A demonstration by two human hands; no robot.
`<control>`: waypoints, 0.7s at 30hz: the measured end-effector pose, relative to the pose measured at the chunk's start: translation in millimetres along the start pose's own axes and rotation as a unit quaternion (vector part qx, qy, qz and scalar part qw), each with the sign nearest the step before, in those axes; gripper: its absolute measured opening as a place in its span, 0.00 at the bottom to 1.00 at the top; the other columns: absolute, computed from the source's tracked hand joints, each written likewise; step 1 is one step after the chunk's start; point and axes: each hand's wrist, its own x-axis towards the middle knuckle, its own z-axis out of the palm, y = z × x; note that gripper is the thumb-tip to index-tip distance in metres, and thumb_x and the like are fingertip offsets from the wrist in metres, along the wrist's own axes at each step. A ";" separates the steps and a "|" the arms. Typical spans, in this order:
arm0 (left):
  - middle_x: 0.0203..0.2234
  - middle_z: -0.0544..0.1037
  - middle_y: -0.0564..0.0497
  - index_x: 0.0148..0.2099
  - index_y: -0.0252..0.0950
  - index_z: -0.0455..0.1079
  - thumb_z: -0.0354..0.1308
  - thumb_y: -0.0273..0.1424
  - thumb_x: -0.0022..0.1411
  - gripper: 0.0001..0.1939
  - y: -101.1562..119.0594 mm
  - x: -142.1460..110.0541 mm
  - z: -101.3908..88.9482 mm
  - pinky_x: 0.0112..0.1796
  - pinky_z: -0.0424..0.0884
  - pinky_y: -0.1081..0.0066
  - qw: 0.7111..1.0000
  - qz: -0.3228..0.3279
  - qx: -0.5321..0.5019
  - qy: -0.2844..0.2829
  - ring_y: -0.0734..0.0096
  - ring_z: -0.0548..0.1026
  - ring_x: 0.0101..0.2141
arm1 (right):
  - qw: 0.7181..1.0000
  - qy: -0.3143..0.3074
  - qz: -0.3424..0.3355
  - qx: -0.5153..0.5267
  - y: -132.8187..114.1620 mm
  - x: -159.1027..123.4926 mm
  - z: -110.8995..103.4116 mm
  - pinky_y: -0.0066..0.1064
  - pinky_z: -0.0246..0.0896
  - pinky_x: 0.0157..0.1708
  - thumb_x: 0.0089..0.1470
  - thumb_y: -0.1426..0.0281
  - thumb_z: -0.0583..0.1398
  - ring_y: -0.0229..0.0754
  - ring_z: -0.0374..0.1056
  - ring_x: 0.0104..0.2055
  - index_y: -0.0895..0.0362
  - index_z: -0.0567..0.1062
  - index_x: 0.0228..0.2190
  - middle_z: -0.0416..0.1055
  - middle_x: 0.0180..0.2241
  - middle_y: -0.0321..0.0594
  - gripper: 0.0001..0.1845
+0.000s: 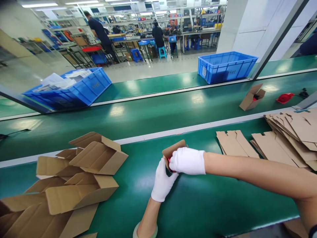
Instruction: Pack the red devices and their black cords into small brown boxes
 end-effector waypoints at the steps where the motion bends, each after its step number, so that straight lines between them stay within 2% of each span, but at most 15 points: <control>1: 0.45 0.69 0.41 0.58 0.35 0.58 0.61 0.38 0.54 0.31 1.3 0.1 -0.8 0.46 0.69 0.57 1.000 -0.010 -0.004 -0.006 0.55 0.69 0.47 | 0.999 0.018 0.019 0.021 2.0 -7.3 -2.0 0.32 0.53 0.26 0.57 0.76 0.55 0.45 0.66 0.31 0.60 0.72 0.32 0.70 0.30 0.43 0.05; 3: 0.45 0.69 0.42 0.56 0.36 0.59 0.62 0.39 0.53 0.30 4.3 1.1 -2.5 0.45 0.69 0.58 1.000 -0.024 -0.012 -0.014 0.56 0.69 0.46 | 0.997 0.039 0.063 0.033 3.5 -18.6 -6.3 0.32 0.50 0.26 0.59 0.76 0.53 0.44 0.65 0.31 0.59 0.71 0.30 0.70 0.29 0.42 0.08; 6: 0.45 0.69 0.42 0.56 0.36 0.60 0.62 0.40 0.53 0.30 7.3 3.1 -4.5 0.45 0.70 0.59 0.999 -0.032 -0.025 -0.022 0.56 0.69 0.47 | 0.995 0.008 0.095 0.029 2.6 -21.7 -8.7 0.32 0.46 0.25 0.58 0.77 0.53 0.45 0.64 0.30 0.60 0.71 0.30 0.69 0.27 0.43 0.08; 9: 0.45 0.69 0.42 0.57 0.36 0.59 0.61 0.39 0.54 0.30 6.3 3.4 -5.0 0.46 0.70 0.59 0.998 -0.031 -0.031 -0.035 0.56 0.69 0.48 | 0.997 -0.020 0.067 0.035 3.3 -9.4 -5.0 0.31 0.45 0.25 0.55 0.78 0.56 0.44 0.63 0.29 0.60 0.71 0.29 0.69 0.27 0.43 0.05; 14: 0.48 0.68 0.40 0.60 0.36 0.55 0.61 0.37 0.53 0.34 -3.2 -0.3 -1.9 0.48 0.69 0.57 0.998 -0.013 -0.026 -0.047 0.54 0.68 0.50 | 0.996 -0.080 -0.031 -0.003 8.3 13.5 0.1 0.32 0.43 0.24 0.50 0.80 0.58 0.44 0.64 0.28 0.62 0.71 0.22 0.69 0.25 0.45 0.07; 18: 0.53 0.64 0.37 0.64 0.35 0.46 0.60 0.36 0.55 0.39 -16.0 -6.0 5.5 0.51 0.67 0.54 0.999 0.006 -0.020 -0.039 0.52 0.65 0.54 | 0.997 -0.048 -0.048 0.030 8.2 16.2 0.4 0.31 0.43 0.23 0.54 0.76 0.58 0.45 0.64 0.29 0.59 0.73 0.30 0.69 0.27 0.41 0.04; 21: 0.56 0.61 0.35 0.66 0.36 0.41 0.58 0.35 0.58 0.40 -23.6 -9.1 9.6 0.53 0.65 0.51 0.999 0.043 0.000 -0.024 0.51 0.63 0.56 | 0.998 -0.033 -0.031 0.050 5.2 11.1 -4.2 0.30 0.43 0.23 0.54 0.77 0.56 0.44 0.64 0.29 0.57 0.71 0.36 0.69 0.28 0.39 0.07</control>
